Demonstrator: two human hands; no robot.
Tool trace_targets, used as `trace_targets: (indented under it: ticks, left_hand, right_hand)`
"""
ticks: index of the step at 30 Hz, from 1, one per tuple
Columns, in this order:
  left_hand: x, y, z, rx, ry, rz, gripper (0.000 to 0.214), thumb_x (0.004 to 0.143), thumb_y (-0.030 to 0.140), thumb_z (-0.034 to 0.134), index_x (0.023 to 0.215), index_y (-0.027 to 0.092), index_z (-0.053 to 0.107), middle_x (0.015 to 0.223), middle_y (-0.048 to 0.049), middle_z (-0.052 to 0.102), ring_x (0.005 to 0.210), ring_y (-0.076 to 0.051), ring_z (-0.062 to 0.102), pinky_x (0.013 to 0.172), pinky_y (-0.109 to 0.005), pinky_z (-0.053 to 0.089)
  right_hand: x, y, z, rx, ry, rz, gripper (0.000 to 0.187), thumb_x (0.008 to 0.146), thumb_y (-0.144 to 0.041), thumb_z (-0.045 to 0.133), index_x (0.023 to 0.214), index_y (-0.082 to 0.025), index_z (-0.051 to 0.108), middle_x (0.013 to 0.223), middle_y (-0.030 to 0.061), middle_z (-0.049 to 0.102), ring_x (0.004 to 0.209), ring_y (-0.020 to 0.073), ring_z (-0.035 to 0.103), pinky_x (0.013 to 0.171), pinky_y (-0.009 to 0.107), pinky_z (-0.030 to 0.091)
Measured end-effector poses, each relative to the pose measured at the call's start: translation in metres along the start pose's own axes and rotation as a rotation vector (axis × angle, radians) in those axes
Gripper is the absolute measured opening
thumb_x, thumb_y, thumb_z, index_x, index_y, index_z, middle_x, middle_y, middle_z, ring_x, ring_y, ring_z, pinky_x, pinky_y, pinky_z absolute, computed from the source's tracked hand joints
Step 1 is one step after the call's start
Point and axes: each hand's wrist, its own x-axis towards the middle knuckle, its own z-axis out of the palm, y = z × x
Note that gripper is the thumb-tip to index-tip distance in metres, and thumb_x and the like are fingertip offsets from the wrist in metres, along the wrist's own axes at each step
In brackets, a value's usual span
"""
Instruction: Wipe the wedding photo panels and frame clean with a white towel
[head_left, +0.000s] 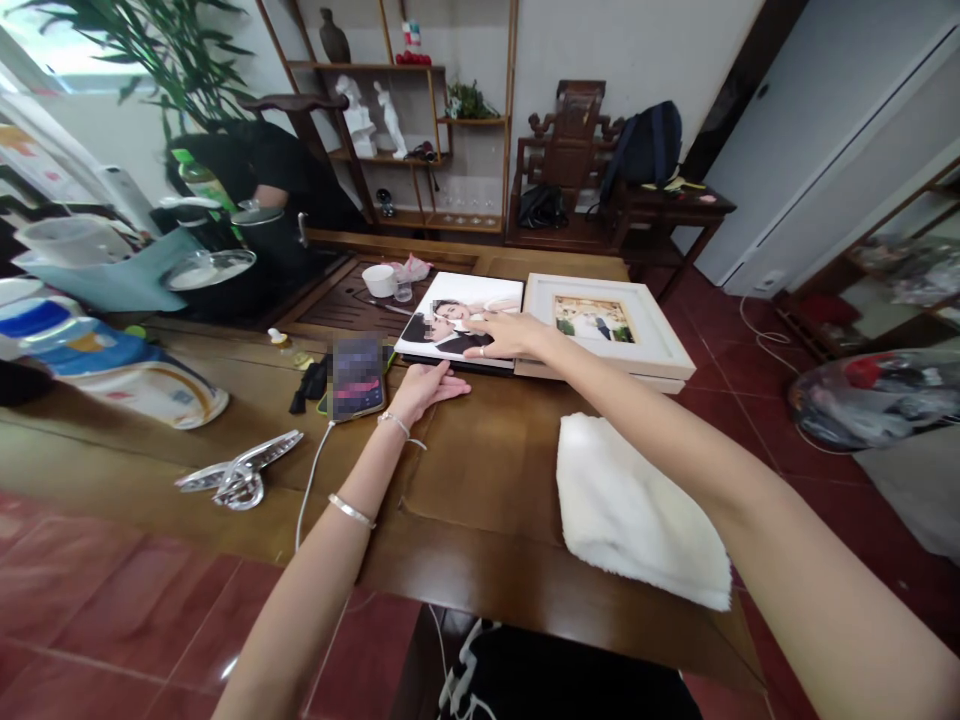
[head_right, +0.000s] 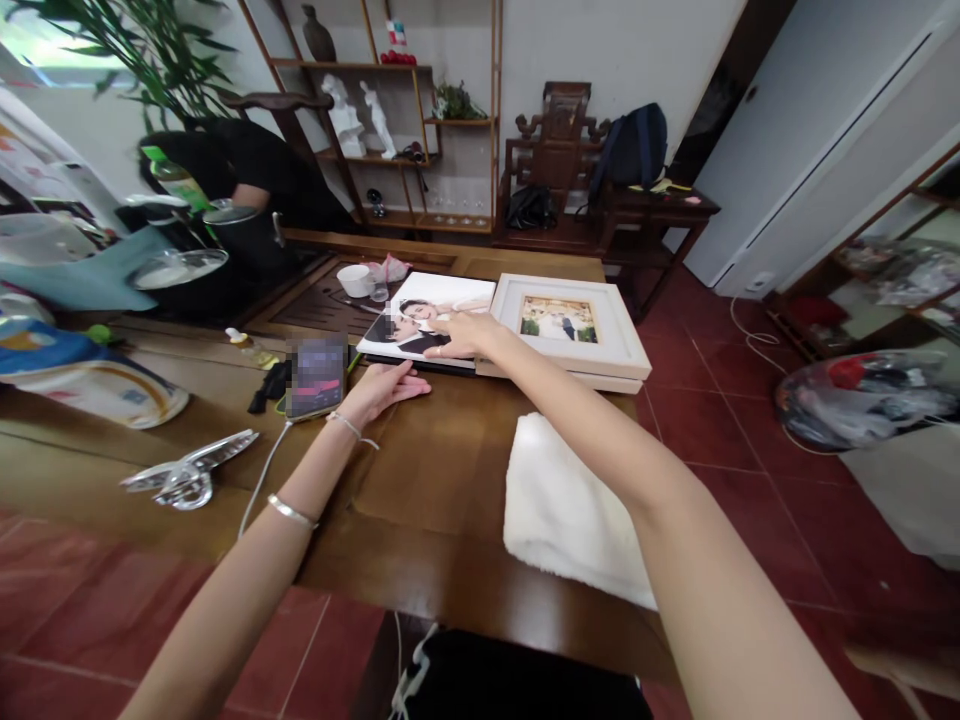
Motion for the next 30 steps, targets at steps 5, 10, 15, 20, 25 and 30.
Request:
trace_targets:
  ticks: [5, 10, 15, 20, 25, 30]
  left_hand:
    - [-0.008, 0.0, -0.001, 0.141, -0.014, 0.037, 0.015, 0.09, 0.012, 0.055, 0.076, 0.009, 0.058, 0.057, -0.013, 0.069, 0.05, -0.017, 0.07, 0.052, -0.019, 0.057]
    - [-0.014, -0.004, 0.002, 0.278, -0.015, 0.127, 0.02, 0.087, 0.012, 0.057, 0.067, 0.01, 0.056, 0.058, -0.012, 0.068, 0.052, -0.017, 0.07, 0.054, -0.021, 0.056]
    - [-0.03, 0.011, 0.018, 0.491, -0.039, 0.314, 0.02, 0.087, 0.025, 0.057, 0.073, 0.011, 0.059, 0.06, -0.0056, 0.068, 0.048, -0.013, 0.066, 0.047, -0.017, 0.048]
    - [-0.019, 0.053, 0.076, 1.044, -0.02, 0.583, 0.041, 0.091, 0.046, 0.04, 0.082, 0.014, 0.064, 0.079, -0.007, 0.074, 0.058, -0.015, 0.068, 0.062, -0.024, 0.051]
    - [0.018, 0.071, 0.132, 1.394, 0.041, 0.517, 0.053, 0.078, 0.06, 0.052, 0.079, 0.01, 0.069, 0.086, -0.0224, 0.072, 0.096, -0.037, 0.067, 0.084, -0.044, 0.048]
    - [0.032, 0.067, 0.144, 1.595, 0.033, 0.515, 0.053, 0.08, 0.052, 0.051, 0.104, 0.008, 0.068, 0.11, -0.0267, 0.066, 0.108, -0.041, 0.06, 0.086, -0.048, 0.046]
  right_hand:
    - [-0.067, 0.044, -0.01, 0.086, 0.387, 0.174, 0.051, 0.095, -0.042, 0.037, 0.139, -0.018, 0.045, 0.133, 0.0131, 0.056, 0.118, 0.0309, 0.054, 0.094, 0.044, 0.044]
    - [-0.166, 0.126, 0.003, 0.126, 0.583, 0.571, 0.041, 0.083, -0.03, 0.055, 0.121, -0.014, 0.06, 0.122, 0.0167, 0.063, 0.112, 0.0325, 0.058, 0.093, 0.047, 0.046]
    - [-0.224, 0.159, 0.027, 0.468, 0.552, 0.915, 0.042, 0.082, -0.039, 0.059, 0.114, -0.012, 0.061, 0.103, 0.0156, 0.069, 0.078, 0.0245, 0.069, 0.076, 0.04, 0.056]
    - [-0.216, 0.155, 0.029, 0.626, 0.379, 0.995, 0.043, 0.084, -0.05, 0.055, 0.102, -0.013, 0.064, 0.08, 0.0111, 0.07, 0.053, 0.0178, 0.064, 0.048, 0.03, 0.054]
    - [-0.194, 0.149, 0.027, 0.619, 0.24, 1.003, 0.049, 0.084, -0.051, 0.059, 0.108, -0.008, 0.062, 0.104, 0.0171, 0.064, 0.077, 0.0217, 0.065, 0.061, 0.033, 0.055]
    - [-0.193, 0.142, 0.027, 0.601, 0.141, 0.953, 0.034, 0.092, -0.034, 0.056, 0.121, -0.017, 0.055, 0.12, 0.0078, 0.057, 0.102, 0.0228, 0.059, 0.085, 0.043, 0.052]
